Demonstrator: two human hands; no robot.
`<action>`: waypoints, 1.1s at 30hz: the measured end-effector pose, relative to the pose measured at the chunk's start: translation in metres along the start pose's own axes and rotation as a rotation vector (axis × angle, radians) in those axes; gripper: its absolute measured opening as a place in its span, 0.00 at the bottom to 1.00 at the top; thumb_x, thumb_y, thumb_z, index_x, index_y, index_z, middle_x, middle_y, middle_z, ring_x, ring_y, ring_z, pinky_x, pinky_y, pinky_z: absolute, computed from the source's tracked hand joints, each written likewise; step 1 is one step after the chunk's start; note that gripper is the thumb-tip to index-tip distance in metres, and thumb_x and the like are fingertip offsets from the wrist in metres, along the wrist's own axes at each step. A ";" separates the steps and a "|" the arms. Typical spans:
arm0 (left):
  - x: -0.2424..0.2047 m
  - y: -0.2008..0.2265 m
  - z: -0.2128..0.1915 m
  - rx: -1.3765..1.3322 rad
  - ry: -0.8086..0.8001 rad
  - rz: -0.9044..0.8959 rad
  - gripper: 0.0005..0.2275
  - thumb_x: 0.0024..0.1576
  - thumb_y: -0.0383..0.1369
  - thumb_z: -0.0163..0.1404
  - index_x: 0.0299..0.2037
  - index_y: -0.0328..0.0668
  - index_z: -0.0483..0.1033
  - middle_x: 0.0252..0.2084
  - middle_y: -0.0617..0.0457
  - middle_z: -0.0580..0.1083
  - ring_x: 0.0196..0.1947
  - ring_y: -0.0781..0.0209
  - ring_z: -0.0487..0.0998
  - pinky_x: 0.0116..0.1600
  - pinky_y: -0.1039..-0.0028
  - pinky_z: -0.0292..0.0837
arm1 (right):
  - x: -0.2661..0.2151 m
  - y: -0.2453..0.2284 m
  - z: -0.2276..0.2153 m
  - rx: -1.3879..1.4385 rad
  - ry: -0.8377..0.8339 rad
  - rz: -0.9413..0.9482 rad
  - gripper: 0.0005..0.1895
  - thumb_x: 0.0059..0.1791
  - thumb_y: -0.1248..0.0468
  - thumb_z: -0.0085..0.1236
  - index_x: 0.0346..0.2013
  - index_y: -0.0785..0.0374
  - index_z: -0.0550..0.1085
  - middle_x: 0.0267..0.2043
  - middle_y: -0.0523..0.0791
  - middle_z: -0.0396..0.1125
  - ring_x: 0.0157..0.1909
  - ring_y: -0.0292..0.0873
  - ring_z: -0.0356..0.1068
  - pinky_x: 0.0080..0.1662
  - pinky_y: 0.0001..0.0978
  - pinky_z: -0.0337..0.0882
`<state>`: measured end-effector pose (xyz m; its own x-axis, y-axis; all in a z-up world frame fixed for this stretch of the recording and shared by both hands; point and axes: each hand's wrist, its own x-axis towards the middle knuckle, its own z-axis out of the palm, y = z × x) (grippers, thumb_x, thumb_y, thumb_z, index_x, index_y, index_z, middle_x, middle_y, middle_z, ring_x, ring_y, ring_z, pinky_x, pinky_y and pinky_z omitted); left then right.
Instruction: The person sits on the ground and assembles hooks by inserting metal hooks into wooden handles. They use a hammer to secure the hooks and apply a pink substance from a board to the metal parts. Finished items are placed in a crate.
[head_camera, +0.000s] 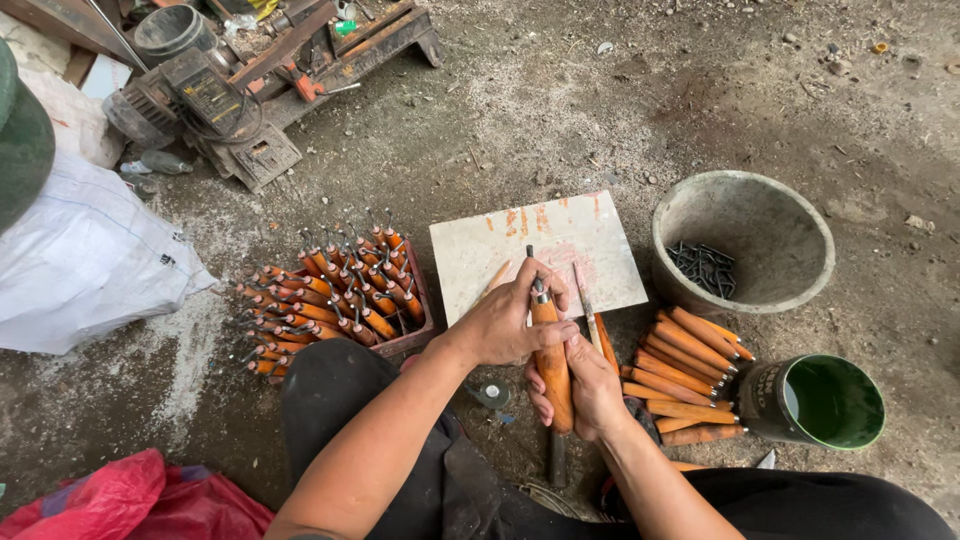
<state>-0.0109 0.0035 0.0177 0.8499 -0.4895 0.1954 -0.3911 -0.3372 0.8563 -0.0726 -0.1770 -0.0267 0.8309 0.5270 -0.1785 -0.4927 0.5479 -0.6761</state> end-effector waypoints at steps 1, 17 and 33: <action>0.000 -0.001 0.001 -0.005 0.009 -0.008 0.26 0.56 0.55 0.53 0.50 0.46 0.60 0.45 0.51 0.74 0.47 0.54 0.81 0.57 0.63 0.76 | 0.001 0.000 0.001 0.006 -0.002 0.001 0.25 0.58 0.45 0.33 0.52 0.64 0.62 0.27 0.52 0.63 0.19 0.44 0.65 0.21 0.34 0.68; 0.005 -0.014 -0.003 -0.162 0.060 -0.025 0.25 0.58 0.50 0.57 0.49 0.43 0.58 0.46 0.49 0.73 0.49 0.54 0.78 0.57 0.63 0.75 | 0.005 0.007 0.024 -0.672 0.183 -0.166 0.20 0.57 0.55 0.44 0.57 0.66 0.62 0.29 0.43 0.65 0.22 0.36 0.65 0.25 0.28 0.68; -0.002 -0.009 0.035 -0.608 0.175 0.046 0.46 0.57 0.50 0.58 0.73 0.51 0.31 0.54 0.45 0.70 0.47 0.50 0.79 0.55 0.57 0.78 | 0.005 0.007 0.020 -1.061 0.274 -0.528 0.22 0.61 0.55 0.36 0.64 0.68 0.60 0.48 0.54 0.68 0.48 0.51 0.71 0.48 0.41 0.70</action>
<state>-0.0213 -0.0212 -0.0069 0.9022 -0.3368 0.2695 -0.2016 0.2231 0.9537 -0.0767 -0.1577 -0.0183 0.9557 0.1742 0.2373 0.2724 -0.2180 -0.9372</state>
